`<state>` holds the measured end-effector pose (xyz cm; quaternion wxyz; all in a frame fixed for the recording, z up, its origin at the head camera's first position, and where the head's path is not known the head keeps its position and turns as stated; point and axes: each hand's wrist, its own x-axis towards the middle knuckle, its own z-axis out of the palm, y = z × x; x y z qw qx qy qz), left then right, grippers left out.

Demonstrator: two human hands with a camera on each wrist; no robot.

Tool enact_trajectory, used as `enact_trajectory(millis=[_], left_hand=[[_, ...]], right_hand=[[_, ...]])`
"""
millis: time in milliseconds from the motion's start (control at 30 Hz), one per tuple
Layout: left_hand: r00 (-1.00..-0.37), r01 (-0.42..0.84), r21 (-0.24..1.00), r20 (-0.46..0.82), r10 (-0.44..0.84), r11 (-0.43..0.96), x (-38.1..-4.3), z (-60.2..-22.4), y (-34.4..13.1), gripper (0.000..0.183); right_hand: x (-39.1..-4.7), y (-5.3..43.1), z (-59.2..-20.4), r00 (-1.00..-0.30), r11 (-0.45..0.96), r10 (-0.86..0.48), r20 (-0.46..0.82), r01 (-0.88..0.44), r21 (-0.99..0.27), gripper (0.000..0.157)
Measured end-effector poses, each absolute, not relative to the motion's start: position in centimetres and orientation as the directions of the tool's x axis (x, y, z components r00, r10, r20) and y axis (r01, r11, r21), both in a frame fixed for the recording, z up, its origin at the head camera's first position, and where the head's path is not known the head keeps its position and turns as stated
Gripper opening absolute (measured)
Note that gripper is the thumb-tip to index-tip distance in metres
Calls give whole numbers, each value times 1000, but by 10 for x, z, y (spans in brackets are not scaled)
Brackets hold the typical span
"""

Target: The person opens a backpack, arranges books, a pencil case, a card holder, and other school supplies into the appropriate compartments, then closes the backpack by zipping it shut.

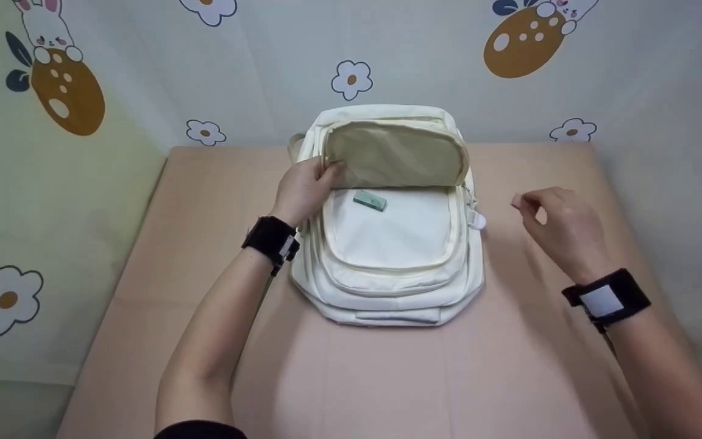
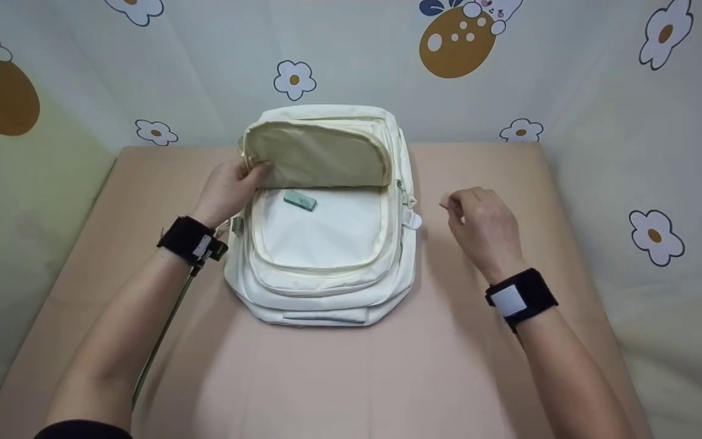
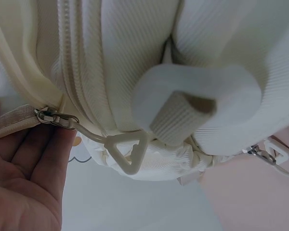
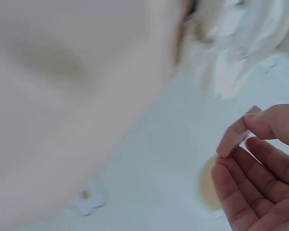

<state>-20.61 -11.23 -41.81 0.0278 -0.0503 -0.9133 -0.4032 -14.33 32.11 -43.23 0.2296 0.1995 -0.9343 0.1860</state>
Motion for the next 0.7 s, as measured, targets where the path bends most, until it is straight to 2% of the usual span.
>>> enact_trajectory(millis=[133, 267, 467, 700], left_hand=[[-993, 120, 729, 96, 73, 674, -205, -418, -112, 50], [-991, 131, 727, 111, 73, 674, -205, -419, -112, 50], [-991, 130, 728, 108, 74, 674, -205, -420, -112, 49], [-992, 126, 730, 105, 72, 672, -205, -418, -113, 47]], right_hand=[[-139, 276, -424, -674, 748, -422, 606, -637, -187, 12], [-142, 233, -423, -612, 674, -517, 598, -722, -157, 11], [-157, 187, -427, -598, 645, -577, 557, -751, -138, 11], [-167, 164, -426, -612, 641, -588, 528, -751, -157, 11]])
